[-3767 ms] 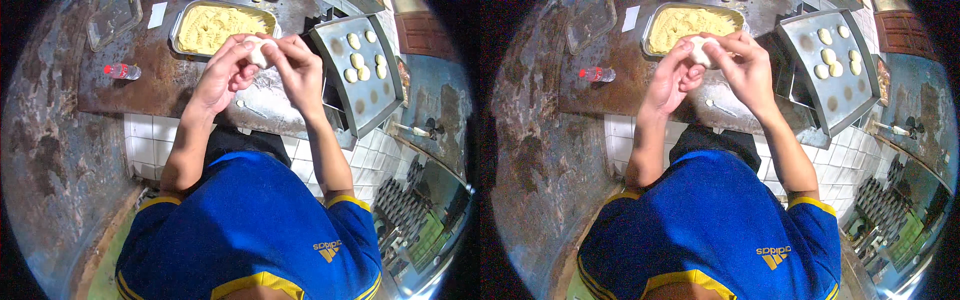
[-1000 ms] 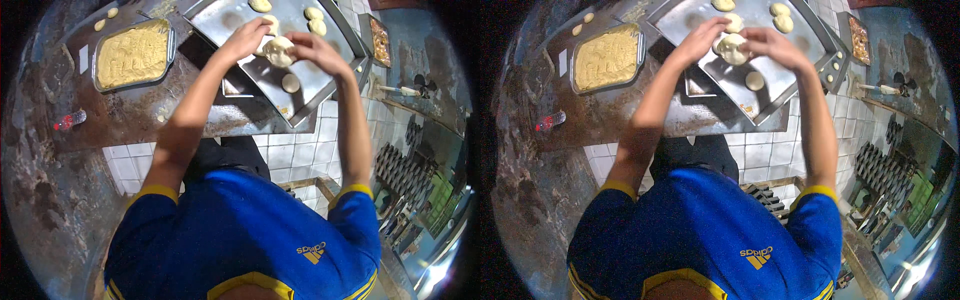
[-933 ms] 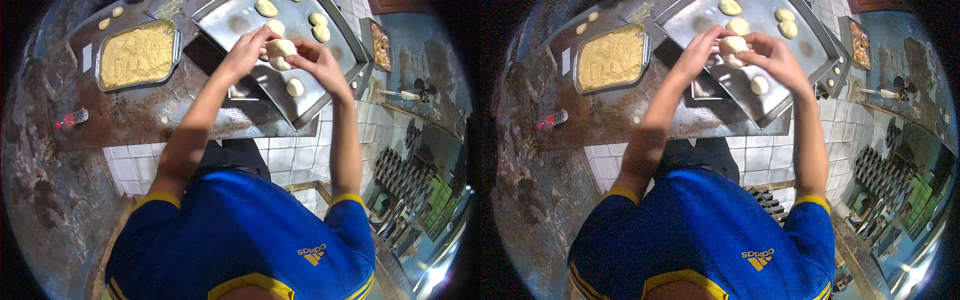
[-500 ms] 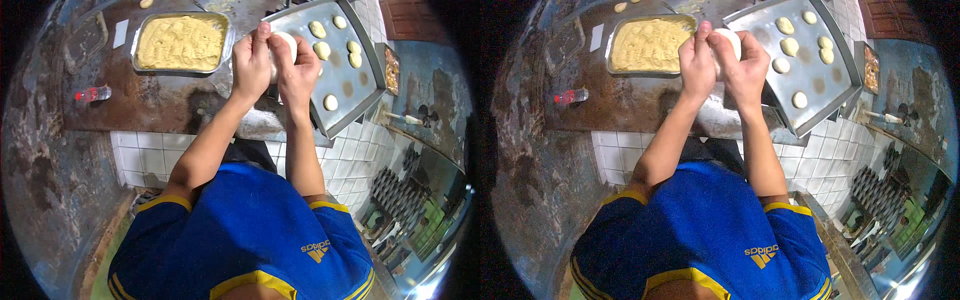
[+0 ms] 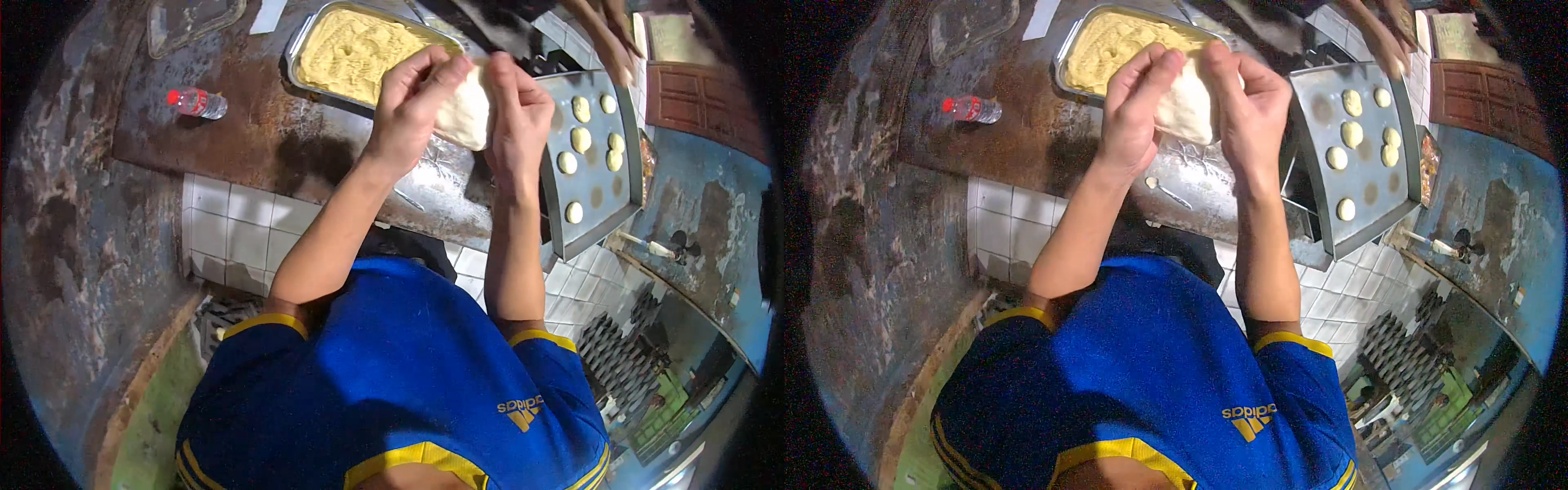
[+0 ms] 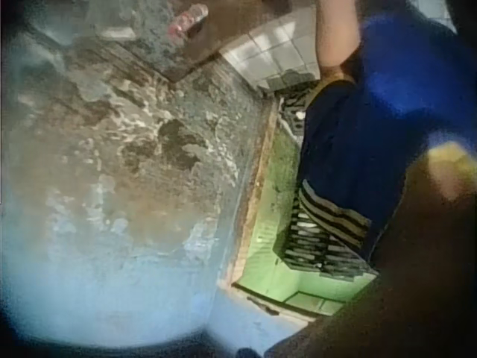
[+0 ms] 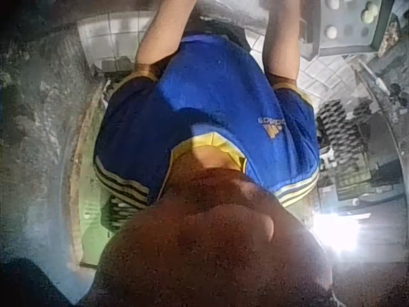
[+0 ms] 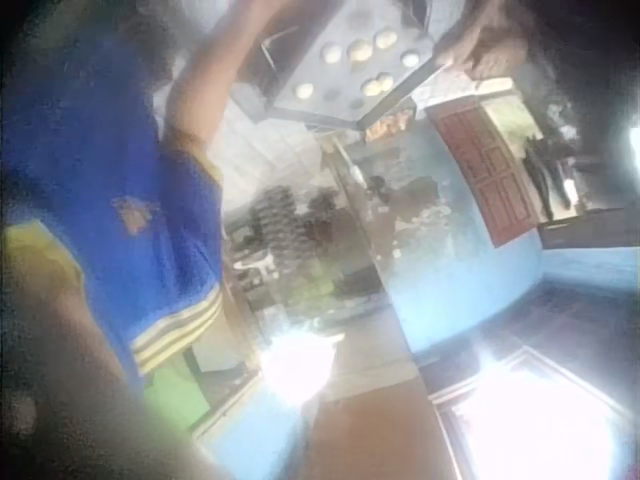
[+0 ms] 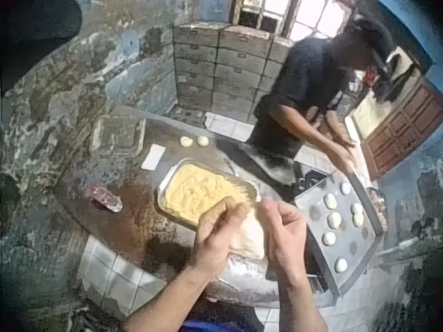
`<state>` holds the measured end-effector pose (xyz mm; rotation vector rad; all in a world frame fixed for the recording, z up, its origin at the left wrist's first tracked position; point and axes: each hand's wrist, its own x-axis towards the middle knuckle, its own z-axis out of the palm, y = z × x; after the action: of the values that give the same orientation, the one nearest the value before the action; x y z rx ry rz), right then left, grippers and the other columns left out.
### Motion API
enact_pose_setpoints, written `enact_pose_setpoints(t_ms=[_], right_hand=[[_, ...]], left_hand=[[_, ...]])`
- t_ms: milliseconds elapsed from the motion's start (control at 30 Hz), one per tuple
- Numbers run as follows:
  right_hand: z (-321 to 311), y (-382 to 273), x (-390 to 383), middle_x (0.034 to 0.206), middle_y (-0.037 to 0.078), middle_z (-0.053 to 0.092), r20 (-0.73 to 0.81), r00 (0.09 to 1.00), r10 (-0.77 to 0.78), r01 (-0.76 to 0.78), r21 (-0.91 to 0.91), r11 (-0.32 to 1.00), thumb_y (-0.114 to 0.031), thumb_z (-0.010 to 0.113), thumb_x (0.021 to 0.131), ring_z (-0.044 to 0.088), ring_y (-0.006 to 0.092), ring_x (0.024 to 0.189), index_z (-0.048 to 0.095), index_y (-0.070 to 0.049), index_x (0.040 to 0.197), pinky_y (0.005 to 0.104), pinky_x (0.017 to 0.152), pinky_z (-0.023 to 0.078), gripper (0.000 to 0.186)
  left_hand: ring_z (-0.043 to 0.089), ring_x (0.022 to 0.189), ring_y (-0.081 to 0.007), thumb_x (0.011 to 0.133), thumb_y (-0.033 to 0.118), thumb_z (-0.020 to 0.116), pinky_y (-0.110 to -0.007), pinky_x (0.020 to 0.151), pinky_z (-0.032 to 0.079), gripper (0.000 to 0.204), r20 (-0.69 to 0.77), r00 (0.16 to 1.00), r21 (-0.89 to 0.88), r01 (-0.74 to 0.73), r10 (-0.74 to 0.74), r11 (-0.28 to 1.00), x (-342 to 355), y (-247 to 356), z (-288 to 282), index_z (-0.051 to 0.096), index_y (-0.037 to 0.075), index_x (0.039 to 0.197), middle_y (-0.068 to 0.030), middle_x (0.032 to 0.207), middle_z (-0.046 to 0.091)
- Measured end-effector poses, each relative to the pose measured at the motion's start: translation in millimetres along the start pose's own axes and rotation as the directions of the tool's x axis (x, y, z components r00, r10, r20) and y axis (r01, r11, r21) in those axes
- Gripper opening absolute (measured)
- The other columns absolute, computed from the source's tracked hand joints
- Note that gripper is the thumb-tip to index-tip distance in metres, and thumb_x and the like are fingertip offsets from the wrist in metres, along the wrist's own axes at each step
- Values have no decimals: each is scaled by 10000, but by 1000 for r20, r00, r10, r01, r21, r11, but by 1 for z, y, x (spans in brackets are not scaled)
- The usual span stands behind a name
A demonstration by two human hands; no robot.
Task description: The person fills dough pieces with filling from a pan, shapes and seals them into round rolls, and places them onto metal baking trays by hand.
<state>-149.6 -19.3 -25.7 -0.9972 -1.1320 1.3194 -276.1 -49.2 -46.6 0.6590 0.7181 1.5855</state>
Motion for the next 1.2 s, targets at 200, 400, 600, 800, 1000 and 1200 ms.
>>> enact_pose_setpoints(t_ms=[200,400,600,800,1000,1200], right_hand=[[43,-34,-6,721,-1,692,81,940,330,-300,-263,917,-586,602,1042,565,69,572,783,2,939,243,533,417,624],[33,-8,-14,1164,76,639,383,895,230,110,-687,718,-665,293,1100,571,220,1054,693,-24,1347,336,1006,433,795],[-60,201,-85,1241,232,714,47,764,643,-288,-867,406,-666,586,987,661,324,1209,699,32,1213,471,914,550,742],[-105,297,-201,1164,244,711,474,787,396,446,-879,167,-108,551,959,721,433,990,535,16,1364,529,846,577,424],[-92,239,-69,1064,189,702,238,942,238,170,-947,274,-139,573,994,718,423,904,652,-167,1265,527,785,589,284],[-98,247,8,1208,158,669,353,930,100,340,-932,124,-124,551,1003,717,396,972,706,-175,1269,486,809,612,312]], left_hand=[[702,871,-163,994,232,699,-316,618,563,225,-67,998,267,34,-17,963,0,-5,-64,604,62,1108,-82,923,689],[680,1167,-284,715,154,959,-406,1032,534,746,280,960,434,-154,29,888,-43,-35,-125,585,-4,1341,-168,1233,700],[651,1186,-246,742,77,927,-380,1030,537,805,7,999,546,27,-37,837,-68,-40,-168,467,-16,1396,-148,1293,658],[657,739,-106,944,1,679,-263,551,503,286,-301,886,349,445,-351,825,-56,7,-174,644,-21,1227,-77,999,734],[652,737,-98,940,34,703,-258,519,475,313,-415,803,444,588,-426,676,-73,20,-215,682,-13,1249,-54,1011,747],[666,722,-93,869,22,779,-264,542,522,332,-463,846,608,521,-265,600,-70,19,-209,708,-34,1189,-61,972,758]])
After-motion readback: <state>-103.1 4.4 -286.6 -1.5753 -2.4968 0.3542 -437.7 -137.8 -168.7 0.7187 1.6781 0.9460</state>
